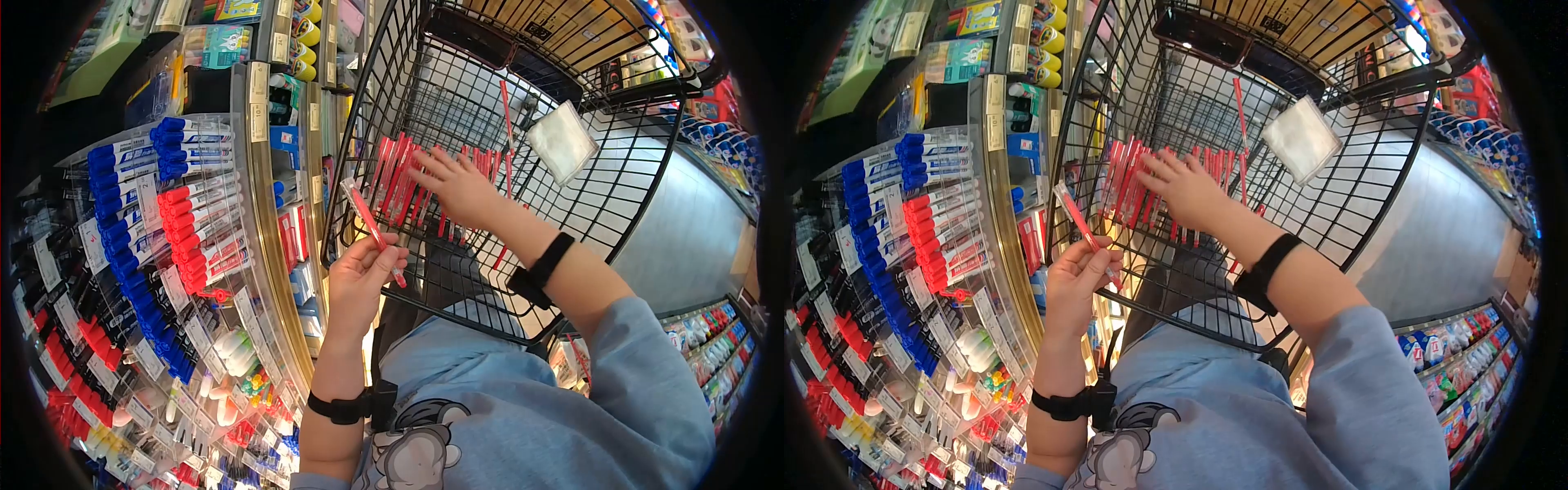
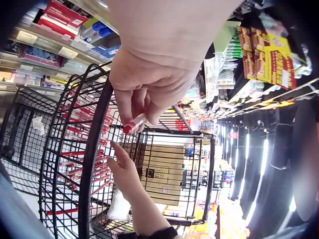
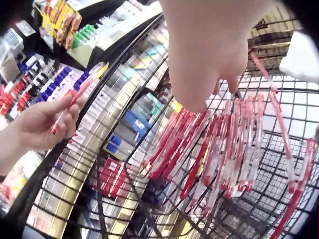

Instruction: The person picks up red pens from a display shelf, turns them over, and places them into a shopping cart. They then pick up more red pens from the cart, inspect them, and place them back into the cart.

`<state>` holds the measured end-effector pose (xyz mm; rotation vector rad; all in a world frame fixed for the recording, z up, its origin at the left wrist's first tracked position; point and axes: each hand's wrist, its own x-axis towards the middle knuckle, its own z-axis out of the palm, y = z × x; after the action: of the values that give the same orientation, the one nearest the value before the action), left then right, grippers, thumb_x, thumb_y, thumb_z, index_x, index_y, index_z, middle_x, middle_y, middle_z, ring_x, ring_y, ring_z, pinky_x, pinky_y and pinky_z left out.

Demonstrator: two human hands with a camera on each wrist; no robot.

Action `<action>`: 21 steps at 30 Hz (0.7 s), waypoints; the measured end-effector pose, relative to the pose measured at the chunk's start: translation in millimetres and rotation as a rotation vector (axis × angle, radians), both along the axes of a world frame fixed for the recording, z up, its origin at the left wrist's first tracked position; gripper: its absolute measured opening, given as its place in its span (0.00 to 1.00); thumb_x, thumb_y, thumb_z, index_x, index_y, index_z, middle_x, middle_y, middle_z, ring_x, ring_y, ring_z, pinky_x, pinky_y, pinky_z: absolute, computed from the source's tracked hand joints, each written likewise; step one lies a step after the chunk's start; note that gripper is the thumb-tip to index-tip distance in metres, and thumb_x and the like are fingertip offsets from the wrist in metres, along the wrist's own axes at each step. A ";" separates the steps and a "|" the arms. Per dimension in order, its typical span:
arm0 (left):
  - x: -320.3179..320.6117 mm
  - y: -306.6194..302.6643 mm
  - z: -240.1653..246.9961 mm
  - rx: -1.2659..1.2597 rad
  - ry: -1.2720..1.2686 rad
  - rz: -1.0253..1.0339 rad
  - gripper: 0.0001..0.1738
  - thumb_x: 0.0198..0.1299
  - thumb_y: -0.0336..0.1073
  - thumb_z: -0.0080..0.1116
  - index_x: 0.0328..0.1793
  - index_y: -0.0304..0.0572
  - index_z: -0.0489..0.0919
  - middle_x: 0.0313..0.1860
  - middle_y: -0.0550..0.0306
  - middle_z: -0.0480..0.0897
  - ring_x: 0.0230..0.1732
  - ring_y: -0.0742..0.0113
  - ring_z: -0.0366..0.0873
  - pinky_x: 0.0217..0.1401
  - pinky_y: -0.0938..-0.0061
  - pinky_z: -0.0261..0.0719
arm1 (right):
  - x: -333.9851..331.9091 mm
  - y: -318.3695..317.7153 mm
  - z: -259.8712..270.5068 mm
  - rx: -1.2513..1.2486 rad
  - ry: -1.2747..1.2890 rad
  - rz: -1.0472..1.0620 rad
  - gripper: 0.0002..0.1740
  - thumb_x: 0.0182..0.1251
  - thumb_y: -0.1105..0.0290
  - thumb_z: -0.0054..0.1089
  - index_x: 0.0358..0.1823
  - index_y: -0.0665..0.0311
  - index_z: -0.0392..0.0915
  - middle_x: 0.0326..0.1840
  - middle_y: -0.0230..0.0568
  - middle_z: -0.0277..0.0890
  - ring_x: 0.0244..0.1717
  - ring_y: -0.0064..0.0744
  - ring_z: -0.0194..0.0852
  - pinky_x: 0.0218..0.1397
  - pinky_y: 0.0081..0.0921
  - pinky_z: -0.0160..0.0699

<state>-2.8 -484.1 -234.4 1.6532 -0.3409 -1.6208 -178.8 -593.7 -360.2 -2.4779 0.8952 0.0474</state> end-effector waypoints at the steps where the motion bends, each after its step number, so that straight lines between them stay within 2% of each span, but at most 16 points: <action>1: -0.4 -0.3 0.5 0.006 0.005 0.010 0.13 0.62 0.31 0.57 0.51 0.32 0.76 0.40 0.51 0.82 0.40 0.69 0.80 0.42 0.79 0.78 | 5.9 4.6 -3.1 0.022 0.017 0.023 0.35 0.54 0.74 0.54 0.67 0.53 0.60 0.75 0.38 0.45 0.74 0.45 0.43 0.68 0.53 0.53; 2: -0.8 -0.9 1.4 0.008 0.003 0.010 0.13 0.62 0.31 0.57 0.51 0.32 0.76 0.40 0.51 0.82 0.40 0.69 0.80 0.42 0.79 0.78 | 9.4 8.0 -5.4 0.044 0.034 0.046 0.38 0.54 0.72 0.55 0.69 0.50 0.57 0.77 0.35 0.40 0.76 0.43 0.38 0.69 0.57 0.48; 3: -1.0 -1.6 2.4 0.020 -0.007 0.007 0.14 0.62 0.31 0.57 0.51 0.32 0.75 0.40 0.51 0.82 0.40 0.69 0.80 0.42 0.79 0.78 | 10.9 10.2 -6.8 -0.009 0.101 0.062 0.38 0.54 0.70 0.56 0.69 0.47 0.56 0.76 0.35 0.41 0.75 0.43 0.39 0.69 0.56 0.47; 9: -0.2 1.4 1.5 0.024 0.002 0.030 0.14 0.62 0.31 0.57 0.51 0.32 0.75 0.40 0.51 0.82 0.40 0.70 0.80 0.43 0.79 0.78 | -6.9 14.6 -5.2 -0.024 0.175 0.079 0.40 0.52 0.68 0.60 0.69 0.48 0.57 0.76 0.35 0.41 0.75 0.45 0.40 0.69 0.58 0.47; 13: 0.9 3.3 -1.1 0.005 0.011 0.021 0.14 0.61 0.31 0.57 0.52 0.33 0.75 0.40 0.51 0.82 0.41 0.70 0.80 0.43 0.79 0.78 | -0.4 13.4 -2.4 -0.024 0.162 0.043 0.40 0.51 0.67 0.61 0.69 0.49 0.58 0.76 0.35 0.42 0.75 0.44 0.41 0.69 0.57 0.47; 18: -0.9 3.9 -1.6 -0.013 -0.025 0.007 0.12 0.62 0.33 0.56 0.50 0.36 0.76 0.39 0.52 0.82 0.39 0.71 0.80 0.40 0.77 0.79 | 23.3 2.7 -8.2 -0.086 -0.008 0.001 0.40 0.52 0.61 0.62 0.69 0.52 0.57 0.75 0.35 0.45 0.74 0.43 0.42 0.70 0.54 0.46; 21: -1.4 3.7 -1.2 -0.009 -0.043 -0.004 0.12 0.62 0.33 0.56 0.50 0.37 0.76 0.39 0.53 0.82 0.39 0.71 0.80 0.39 0.78 0.79 | 21.7 5.8 -19.1 -0.097 0.063 0.004 0.41 0.51 0.58 0.62 0.69 0.51 0.58 0.75 0.35 0.45 0.74 0.42 0.42 0.70 0.55 0.46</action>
<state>-4.2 -480.4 -235.6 1.6832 -0.3731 -1.5862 -157.1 -587.9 -379.3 -2.5814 0.9392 0.0863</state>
